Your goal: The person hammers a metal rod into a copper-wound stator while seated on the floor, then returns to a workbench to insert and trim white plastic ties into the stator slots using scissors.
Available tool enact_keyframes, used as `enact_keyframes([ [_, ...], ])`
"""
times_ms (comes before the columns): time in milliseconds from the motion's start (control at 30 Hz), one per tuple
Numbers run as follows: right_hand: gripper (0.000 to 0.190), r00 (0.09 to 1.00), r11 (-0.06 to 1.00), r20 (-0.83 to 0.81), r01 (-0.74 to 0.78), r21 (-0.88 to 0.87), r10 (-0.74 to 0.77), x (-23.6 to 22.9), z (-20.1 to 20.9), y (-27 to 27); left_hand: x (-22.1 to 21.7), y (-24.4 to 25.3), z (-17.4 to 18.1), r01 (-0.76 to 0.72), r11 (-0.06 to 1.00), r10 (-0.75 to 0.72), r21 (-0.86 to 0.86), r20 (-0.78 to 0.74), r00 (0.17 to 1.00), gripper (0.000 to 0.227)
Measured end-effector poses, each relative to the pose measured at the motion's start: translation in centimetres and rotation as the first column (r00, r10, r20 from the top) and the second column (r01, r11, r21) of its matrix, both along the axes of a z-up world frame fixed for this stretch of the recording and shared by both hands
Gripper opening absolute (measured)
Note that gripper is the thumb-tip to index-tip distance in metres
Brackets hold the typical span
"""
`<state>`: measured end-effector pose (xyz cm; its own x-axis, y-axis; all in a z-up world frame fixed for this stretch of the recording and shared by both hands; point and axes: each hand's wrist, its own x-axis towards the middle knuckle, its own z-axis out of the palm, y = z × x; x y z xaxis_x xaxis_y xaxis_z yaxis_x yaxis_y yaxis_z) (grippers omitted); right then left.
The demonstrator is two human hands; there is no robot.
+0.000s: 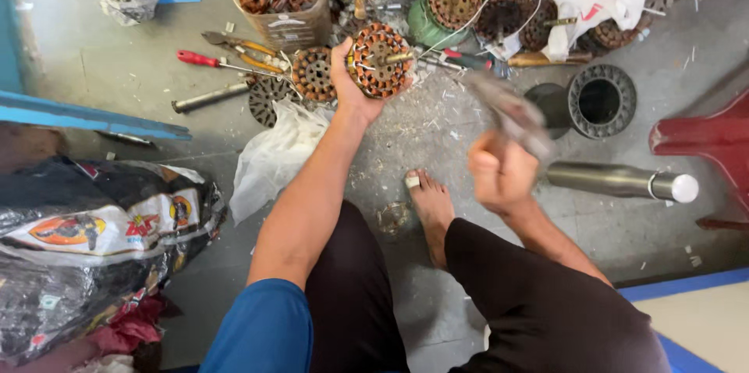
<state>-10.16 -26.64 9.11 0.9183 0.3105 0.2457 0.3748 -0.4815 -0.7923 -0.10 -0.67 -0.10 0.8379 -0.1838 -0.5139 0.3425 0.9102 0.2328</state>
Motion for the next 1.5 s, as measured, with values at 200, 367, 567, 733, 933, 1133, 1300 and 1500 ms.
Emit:
enact_keyframes([
  [200, 0.034, 0.983, 0.978, -0.184, 0.060, 0.197, -0.023, 1.3, -1.7, 1.4, -0.3, -0.7, 0.5, 0.043, 0.999, -0.043, -0.016, 0.030, 0.999, 0.073],
  [367, 0.040, 0.991, 0.991, -0.110, 0.087, 0.106, -0.075, 1.3, 0.2, 0.0, -0.4, 0.3, 1.4, 0.019, 0.999, -0.018, 0.028, -0.025, 1.000, 0.074],
  [567, 0.035, 0.993, 0.873, -0.106, 0.099, 0.478, -0.055, 0.7, -1.5, 1.6, -0.9, -0.2, 1.3, 0.023, 0.997, -0.022, 0.072, -0.004, 1.000, 0.074],
  [733, 0.038, 0.990, 0.990, -0.132, 0.040, -0.134, -0.058, 0.5, -1.7, 1.1, -1.0, 0.9, 1.0, 0.041, 0.999, -0.041, 0.036, -0.012, 0.999, 0.074],
  [933, 0.038, 0.994, 0.674, -0.109, 0.086, 0.734, -0.008, -0.2, -1.4, 1.3, -1.5, 1.7, 0.8, 0.035, 0.998, -0.035, 0.054, -0.005, 0.999, 0.068],
  [1133, 0.044, 0.949, 0.999, -0.314, -0.001, -0.054, -0.016, 0.9, -0.1, 1.4, -1.4, 2.1, 0.9, 0.035, 0.999, -0.036, 0.011, 0.035, 0.999, 0.070],
  [1300, 0.040, 0.983, 0.736, -0.171, 0.063, 0.674, 0.073, 0.3, 1.1, 2.1, -2.1, 2.6, 0.7, 0.031, 0.997, -0.031, 0.075, 0.001, 1.000, 0.069],
  [1500, 0.038, 0.923, 0.997, -0.379, -0.038, 0.073, 0.063, 1.0, -0.1, 1.7, -2.1, 2.6, 1.8, 0.058, 0.995, -0.059, 0.086, 0.008, 0.998, 0.070],
])
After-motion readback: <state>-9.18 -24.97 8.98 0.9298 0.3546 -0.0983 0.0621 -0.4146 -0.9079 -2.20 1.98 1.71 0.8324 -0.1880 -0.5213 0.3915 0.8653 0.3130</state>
